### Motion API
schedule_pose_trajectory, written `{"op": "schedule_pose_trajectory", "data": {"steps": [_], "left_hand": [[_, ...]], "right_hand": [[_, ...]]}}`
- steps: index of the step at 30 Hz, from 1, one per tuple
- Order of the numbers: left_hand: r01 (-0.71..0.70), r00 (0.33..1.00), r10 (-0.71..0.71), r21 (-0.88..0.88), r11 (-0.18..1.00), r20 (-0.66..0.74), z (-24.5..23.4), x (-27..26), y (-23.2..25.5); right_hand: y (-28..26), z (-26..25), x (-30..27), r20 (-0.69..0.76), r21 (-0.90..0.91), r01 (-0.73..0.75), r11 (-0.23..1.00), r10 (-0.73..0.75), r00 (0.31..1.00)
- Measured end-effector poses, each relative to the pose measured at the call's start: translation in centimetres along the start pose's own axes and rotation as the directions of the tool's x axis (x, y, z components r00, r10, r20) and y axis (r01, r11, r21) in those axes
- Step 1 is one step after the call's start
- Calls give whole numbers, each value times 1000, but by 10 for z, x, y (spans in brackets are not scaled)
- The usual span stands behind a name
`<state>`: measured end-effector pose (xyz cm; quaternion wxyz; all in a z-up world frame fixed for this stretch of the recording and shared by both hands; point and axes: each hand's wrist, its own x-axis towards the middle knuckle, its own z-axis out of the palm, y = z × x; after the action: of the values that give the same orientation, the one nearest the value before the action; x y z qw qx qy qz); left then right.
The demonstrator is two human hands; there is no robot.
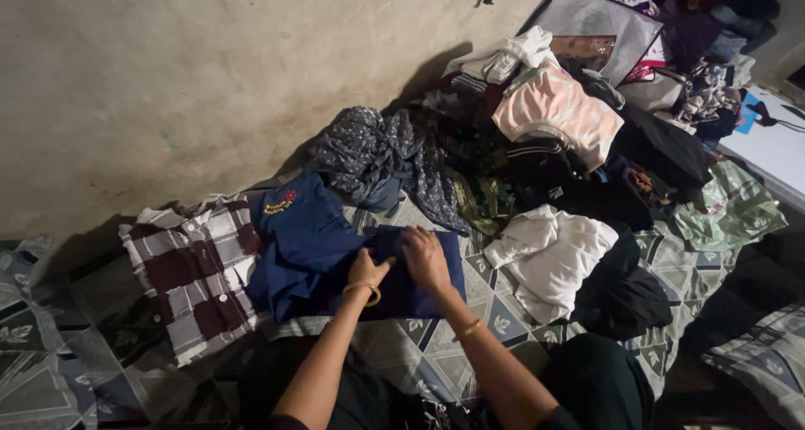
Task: The person folds several garments on a bed, including a blue shirt, black pants, a pink tie-dye shirt, and a white shirt. Each item is smoothed, folded into a compact rectangle, and placed in a growing stack.
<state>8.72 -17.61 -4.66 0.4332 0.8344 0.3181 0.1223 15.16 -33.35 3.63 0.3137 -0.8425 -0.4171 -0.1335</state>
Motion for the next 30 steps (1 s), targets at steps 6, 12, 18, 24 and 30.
{"op": "schedule_pose_trajectory", "data": {"steps": [6, 12, 18, 24, 30], "left_hand": [[45, 990, -22, -159, 986, 140, 19, 14, -20], [-146, 984, 167, -237, 960, 67, 19, 16, -21], [179, 973, -9, -737, 652, 229, 27, 14, -13], [-97, 972, 186, -487, 868, 140, 20, 12, -7], [-529, 835, 446, -247, 812, -322, 0, 4, 9]], "right_hand": [[25, 19, 28, 80, -12, -41, 999, 41, 996], [47, 29, 61, 406, -13, -98, 995, 95, 909], [62, 17, 82, 496, 157, -52, 986, -33, 868], [61, 16, 80, 530, 130, 33, 991, -98, 843], [73, 13, 83, 646, 196, -181, 964, 12, 763]]}}
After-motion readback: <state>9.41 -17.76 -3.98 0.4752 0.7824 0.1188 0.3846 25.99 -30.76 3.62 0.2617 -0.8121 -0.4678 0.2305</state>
